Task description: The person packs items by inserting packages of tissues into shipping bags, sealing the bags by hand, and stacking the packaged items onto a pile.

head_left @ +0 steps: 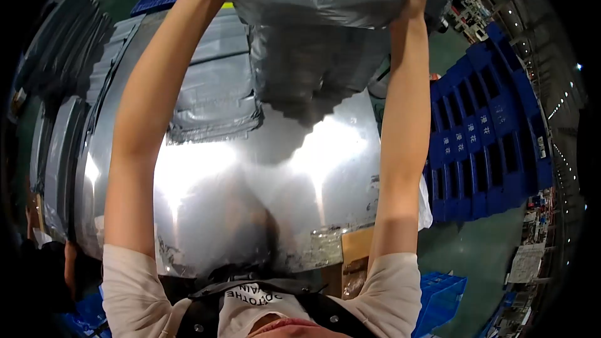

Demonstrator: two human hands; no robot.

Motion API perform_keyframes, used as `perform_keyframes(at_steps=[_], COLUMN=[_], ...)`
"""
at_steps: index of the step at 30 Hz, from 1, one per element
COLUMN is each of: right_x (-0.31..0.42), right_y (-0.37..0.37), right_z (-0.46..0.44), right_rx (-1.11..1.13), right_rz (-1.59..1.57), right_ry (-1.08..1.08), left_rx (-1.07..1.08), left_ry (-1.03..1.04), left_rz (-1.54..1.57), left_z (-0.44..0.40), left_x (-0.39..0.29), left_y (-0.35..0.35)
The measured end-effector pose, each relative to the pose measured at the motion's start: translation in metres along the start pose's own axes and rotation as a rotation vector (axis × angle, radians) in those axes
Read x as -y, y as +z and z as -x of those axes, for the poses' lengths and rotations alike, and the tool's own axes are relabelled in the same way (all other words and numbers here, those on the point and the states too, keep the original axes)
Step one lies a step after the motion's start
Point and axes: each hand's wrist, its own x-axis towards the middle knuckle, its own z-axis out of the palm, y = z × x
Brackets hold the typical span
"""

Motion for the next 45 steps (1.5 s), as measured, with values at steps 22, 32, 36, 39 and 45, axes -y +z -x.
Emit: perform_keyframes(at_steps=[22, 32, 36, 39, 45], right_x=[-0.124, -0.344, -0.348, -0.392, -0.407], right_y=[-0.096, -0.206, -0.112, -0.055, 0.111], right_z=[0.019, 0.562, 0.512, 0.428, 0.358], right_rx=[-0.713, -0.477, -0.273, 0.167, 0.755], right_rz=[0.52, 1.555, 1.392, 1.071, 0.914], right_ry=[0.046, 0.574, 0.369, 0.433, 0.515], left_rx=[-0.813, -1.808, -2.556, -2.553, -2.563], left_ry=[0.407, 0.09, -1.21, -1.581, -0.885], left_rz=[-0.26, -1.477, -1.648, -1.252, -0.753], left_z=[-0.019, 0.746, 1.066, 1.157, 1.295], left_x=[0.126, 0.037, 0.042, 0.089, 0.12], left_y=[-0.045, -0.218, -0.074, -0.031, -0.023])
